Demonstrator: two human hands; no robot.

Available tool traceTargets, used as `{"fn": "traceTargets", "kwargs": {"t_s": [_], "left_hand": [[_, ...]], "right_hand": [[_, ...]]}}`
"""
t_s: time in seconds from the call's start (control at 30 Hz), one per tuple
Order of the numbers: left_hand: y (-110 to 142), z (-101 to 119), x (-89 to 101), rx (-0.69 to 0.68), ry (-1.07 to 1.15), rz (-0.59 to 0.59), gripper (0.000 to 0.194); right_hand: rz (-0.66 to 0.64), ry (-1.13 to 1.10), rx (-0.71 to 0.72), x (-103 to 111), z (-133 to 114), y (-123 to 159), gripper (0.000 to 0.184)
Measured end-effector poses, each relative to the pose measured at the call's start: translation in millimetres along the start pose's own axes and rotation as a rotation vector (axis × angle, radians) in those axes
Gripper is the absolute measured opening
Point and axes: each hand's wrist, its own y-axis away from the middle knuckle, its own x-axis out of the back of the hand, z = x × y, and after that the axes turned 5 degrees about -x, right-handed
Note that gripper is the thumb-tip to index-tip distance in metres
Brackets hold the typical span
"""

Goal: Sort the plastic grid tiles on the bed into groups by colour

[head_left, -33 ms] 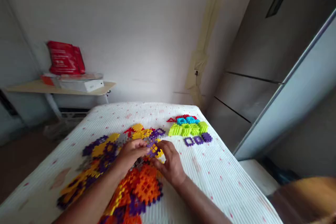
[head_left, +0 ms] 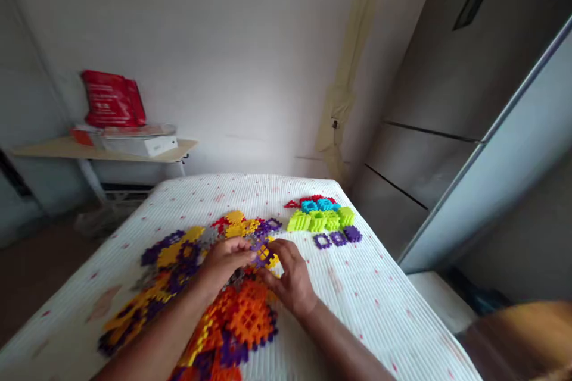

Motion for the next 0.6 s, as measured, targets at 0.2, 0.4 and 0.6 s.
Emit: {"fn": "traceTargets", "kwargs": {"t_s": [0.2, 0.4, 0.6], "left_hand": [[1.9, -1.1, -2.6, -0.010, 0.001, 0.006, 0.021], [2.5, -8.5, -1.1, -0.027, -0.048, 0.001, 0.023], [24.4, -26.5, 34.2, -0.275, -0.623, 0.176, 0.025]], "right_hand": [[0.040, 0.043, -0.025, 3.6, 1.2, 0.3, 0.041], [-0.003, 0.143, 0.022, 5.4, -2.2, 1.1, 0.038], [-0.009, 0.344, -0.004, 23.0, 11.6, -6.9, 0.031]]}}
